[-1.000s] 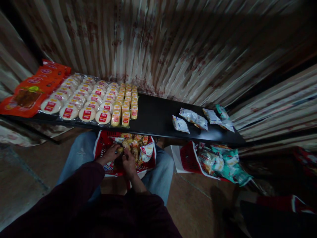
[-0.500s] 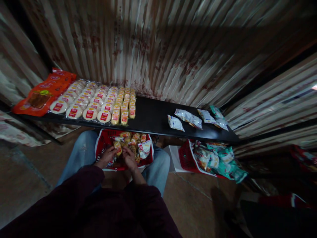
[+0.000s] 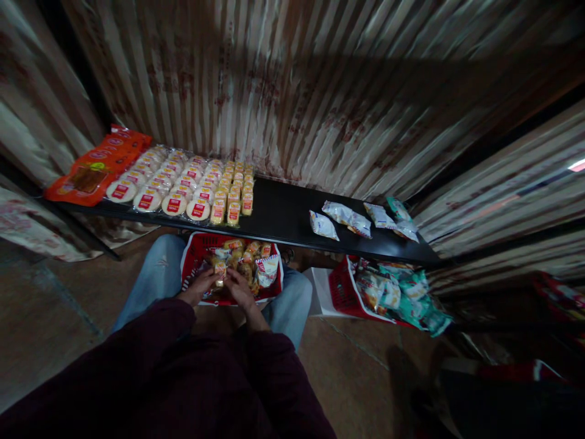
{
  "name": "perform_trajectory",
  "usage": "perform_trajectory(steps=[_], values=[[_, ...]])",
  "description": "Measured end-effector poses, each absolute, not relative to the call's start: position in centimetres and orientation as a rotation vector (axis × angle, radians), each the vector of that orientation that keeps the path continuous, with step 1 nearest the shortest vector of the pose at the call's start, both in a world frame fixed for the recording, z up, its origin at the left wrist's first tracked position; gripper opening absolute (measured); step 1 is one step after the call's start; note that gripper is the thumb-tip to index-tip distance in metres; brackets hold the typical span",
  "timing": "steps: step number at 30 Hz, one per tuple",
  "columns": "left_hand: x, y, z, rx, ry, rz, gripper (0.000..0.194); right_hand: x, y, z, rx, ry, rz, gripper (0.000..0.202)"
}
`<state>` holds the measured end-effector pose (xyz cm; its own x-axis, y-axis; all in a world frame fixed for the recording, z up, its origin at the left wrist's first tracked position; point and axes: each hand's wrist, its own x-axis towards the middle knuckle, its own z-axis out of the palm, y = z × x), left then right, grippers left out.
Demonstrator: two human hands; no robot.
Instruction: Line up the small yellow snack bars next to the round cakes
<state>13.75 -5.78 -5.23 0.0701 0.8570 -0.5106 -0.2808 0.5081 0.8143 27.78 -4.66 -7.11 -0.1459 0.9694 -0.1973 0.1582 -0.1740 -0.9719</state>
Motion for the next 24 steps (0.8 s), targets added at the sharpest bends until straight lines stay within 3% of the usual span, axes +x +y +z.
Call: perform_trajectory(steps=[11,17,24], values=[[13.5,-5.5,-6.1,0.505,1.191,0.954,0.055,27.7,-4.0,-9.1,-1.398,-1.155,1.488,0.035],[13.2,-5.6,-6.5,0.475,1.175,0.994,0.043,27.5,-3.9,-9.6,-1.387,-1.061,1.511,0.034],[13.1,-5.5,-6.9,0.484,1.223,0.97,0.049,27.6,-4.0,-9.5,-1.374,-1.13,1.483,0.033]])
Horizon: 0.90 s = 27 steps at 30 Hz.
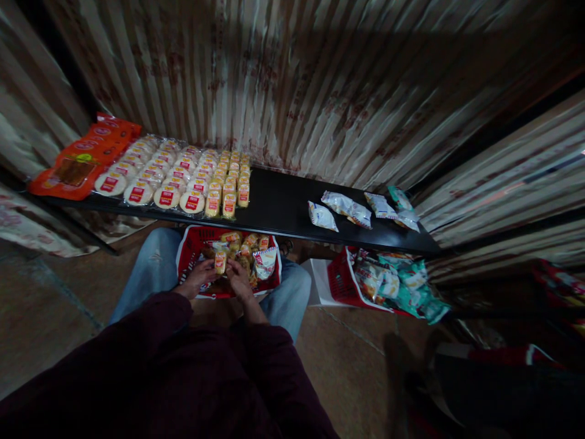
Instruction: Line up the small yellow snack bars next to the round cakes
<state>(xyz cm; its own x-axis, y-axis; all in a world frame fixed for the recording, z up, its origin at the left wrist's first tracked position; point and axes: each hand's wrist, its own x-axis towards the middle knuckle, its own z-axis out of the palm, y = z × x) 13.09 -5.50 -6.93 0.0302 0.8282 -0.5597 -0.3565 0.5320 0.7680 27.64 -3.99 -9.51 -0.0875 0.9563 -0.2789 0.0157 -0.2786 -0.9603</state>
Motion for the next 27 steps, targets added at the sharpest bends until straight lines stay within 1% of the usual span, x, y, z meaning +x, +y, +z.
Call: perform_trajectory(steps=[4,8,11,13,20,27], values=[[13.3,-5.4,-7.0,0.486,1.251,0.984,0.047,27.6,-4.1,-9.3,-1.381,-1.152,1.48,0.035],[13.3,-5.4,-7.3,0.498,1.295,1.004,0.048,27.5,-4.3,-8.7,-1.37,-1.102,1.525,0.039],[13.2,-5.5,-7.5,0.516,1.298,1.013,0.044,27.6,-4.4,-8.1,-1.377,-1.12,1.549,0.04],[13.1,-5.4,-7.4,0.525,1.301,0.983,0.043,27.6,-4.5,-7.7,-1.38,-1.144,1.549,0.041],[13.3,-5.5,-6.4,0.487,1.326,0.93,0.049,27.8,-4.6,-7.2,-1.304,-1.23,1.524,0.038],[13.4,-5.6,-6.2,0.502,1.3,0.908,0.04,27.9,-4.8,-7.1,-1.332,-1.251,1.505,0.036]])
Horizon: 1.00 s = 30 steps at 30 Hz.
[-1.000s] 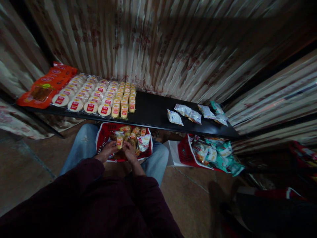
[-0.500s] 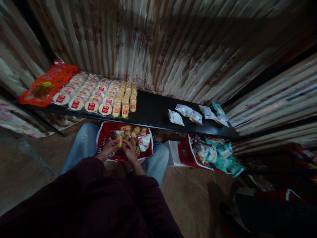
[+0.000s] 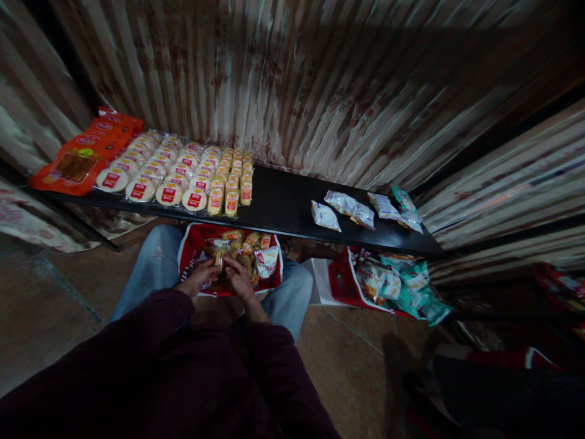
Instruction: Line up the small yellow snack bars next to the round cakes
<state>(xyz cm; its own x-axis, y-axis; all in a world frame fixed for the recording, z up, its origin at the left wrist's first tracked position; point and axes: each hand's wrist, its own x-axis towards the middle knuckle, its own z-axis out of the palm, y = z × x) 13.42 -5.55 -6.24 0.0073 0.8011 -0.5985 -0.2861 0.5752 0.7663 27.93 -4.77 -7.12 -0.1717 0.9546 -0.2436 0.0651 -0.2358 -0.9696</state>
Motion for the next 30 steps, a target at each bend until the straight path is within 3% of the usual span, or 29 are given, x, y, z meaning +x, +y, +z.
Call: perform_trajectory(steps=[8,30], values=[[13.1,-5.1,-6.8,0.374,1.266,0.92,0.028,27.8,-4.6,-7.2,-1.397,-1.165,1.515,0.039],[13.1,-5.0,-7.1,0.346,1.328,0.882,0.037,28.3,-5.0,-5.3,-1.153,-1.202,1.637,0.036]])
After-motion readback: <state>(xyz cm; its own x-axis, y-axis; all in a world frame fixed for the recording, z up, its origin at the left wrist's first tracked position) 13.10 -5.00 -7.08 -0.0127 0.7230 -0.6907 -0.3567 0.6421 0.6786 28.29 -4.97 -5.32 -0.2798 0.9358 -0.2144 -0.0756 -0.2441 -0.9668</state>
